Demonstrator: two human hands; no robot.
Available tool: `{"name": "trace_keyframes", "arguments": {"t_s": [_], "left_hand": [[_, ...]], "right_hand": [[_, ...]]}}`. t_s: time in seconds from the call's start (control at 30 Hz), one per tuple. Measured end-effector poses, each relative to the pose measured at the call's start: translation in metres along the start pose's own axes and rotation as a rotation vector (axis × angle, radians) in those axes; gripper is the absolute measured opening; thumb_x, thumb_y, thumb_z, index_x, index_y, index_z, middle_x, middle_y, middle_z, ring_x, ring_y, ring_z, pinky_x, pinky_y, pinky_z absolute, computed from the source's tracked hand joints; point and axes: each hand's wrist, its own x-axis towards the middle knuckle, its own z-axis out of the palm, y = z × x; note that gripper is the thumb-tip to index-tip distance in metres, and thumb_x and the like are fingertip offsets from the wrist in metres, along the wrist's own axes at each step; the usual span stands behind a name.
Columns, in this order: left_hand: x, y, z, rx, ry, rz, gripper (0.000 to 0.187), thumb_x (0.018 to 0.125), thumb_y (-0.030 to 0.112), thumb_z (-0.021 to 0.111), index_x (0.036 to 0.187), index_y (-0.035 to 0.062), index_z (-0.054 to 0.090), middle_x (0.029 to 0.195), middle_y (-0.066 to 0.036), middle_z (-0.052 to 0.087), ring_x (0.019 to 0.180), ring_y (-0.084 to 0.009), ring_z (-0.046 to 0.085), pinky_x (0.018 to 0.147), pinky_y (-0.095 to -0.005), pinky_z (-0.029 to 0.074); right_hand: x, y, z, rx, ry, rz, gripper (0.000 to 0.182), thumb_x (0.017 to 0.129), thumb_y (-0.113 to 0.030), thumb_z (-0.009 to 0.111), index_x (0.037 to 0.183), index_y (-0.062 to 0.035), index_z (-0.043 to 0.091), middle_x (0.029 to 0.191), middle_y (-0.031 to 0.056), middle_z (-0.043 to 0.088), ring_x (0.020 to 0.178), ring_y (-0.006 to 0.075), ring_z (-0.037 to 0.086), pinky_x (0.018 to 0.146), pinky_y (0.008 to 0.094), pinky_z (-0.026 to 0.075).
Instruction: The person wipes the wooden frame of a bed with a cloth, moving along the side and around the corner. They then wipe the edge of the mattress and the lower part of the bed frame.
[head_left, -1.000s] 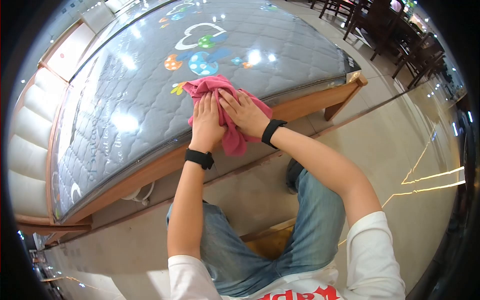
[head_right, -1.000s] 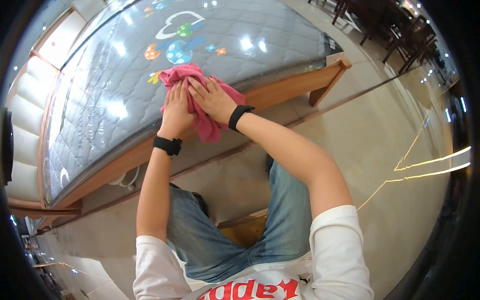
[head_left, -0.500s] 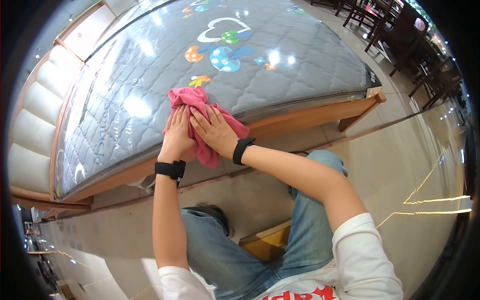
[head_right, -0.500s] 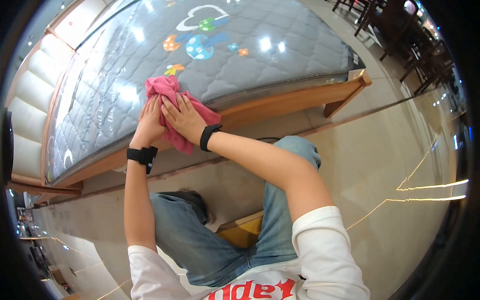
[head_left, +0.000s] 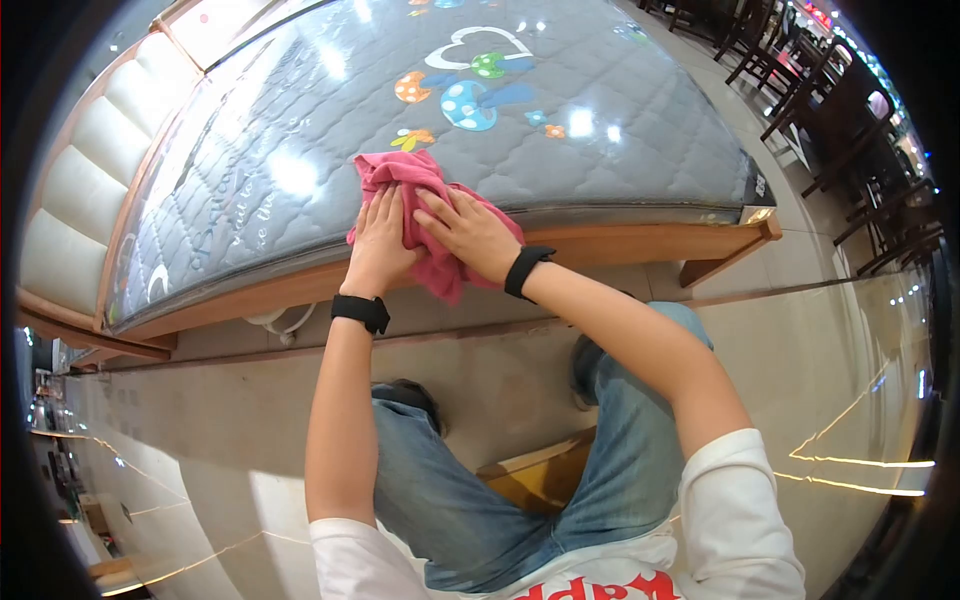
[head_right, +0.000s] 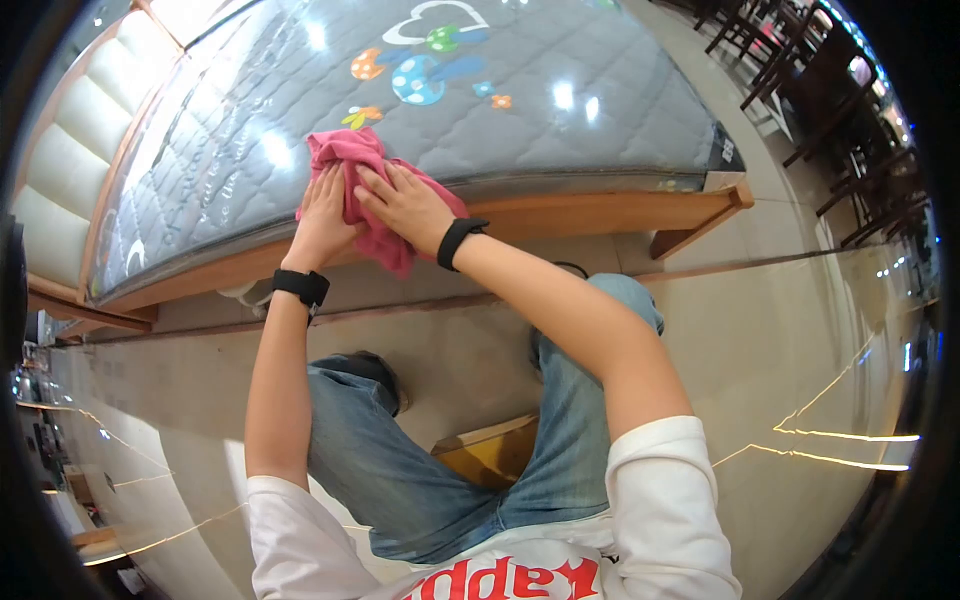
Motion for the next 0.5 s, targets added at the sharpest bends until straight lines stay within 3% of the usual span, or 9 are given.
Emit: {"name": "trace_keyframes", "arguments": {"t_s": [0.2,0.3,0.5], "left_hand": [[0.041,0.067,0.032,0.024,0.045,0.143,0.098,0.057,0.029,0.077,0.137,0.0002,0.029,0.140,-0.017,0.034,0.134,-0.0305,0.026,0.111,-0.0441,0.019],[0.054,0.101,0.047,-0.014,0.055,0.152,0.096,0.057,0.029,0.077,0.136,-0.0009,0.030,0.139,-0.017,0.034,0.132,-0.0324,0.027,0.110,-0.0447,0.021],[0.077,0.153,0.065,-0.096,0.061,0.244,0.101,0.056,0.030,0.078,0.137,-0.0033,0.027,0.139,-0.021,0.032,0.132,-0.0347,0.028,0.109,-0.0468,0.020]], "right_hand": [[-0.050,0.049,-0.034,-0.015,0.045,0.092,0.047,0.078,-0.009,0.054,0.124,-0.0075,0.043,0.132,0.0136,0.039,0.114,0.0312,0.046,0.101,0.0404,0.037],[-0.073,0.079,-0.062,-0.080,-0.094,0.097,0.041,0.080,-0.013,0.051,0.121,-0.0079,0.045,0.132,0.0114,0.040,0.114,0.0295,0.047,0.101,0.0397,0.037],[-0.114,0.115,-0.101,-0.032,-0.117,0.157,0.044,0.079,-0.010,0.052,0.123,-0.0120,0.045,0.132,0.0092,0.042,0.114,0.0281,0.047,0.101,0.0396,0.036]]}}
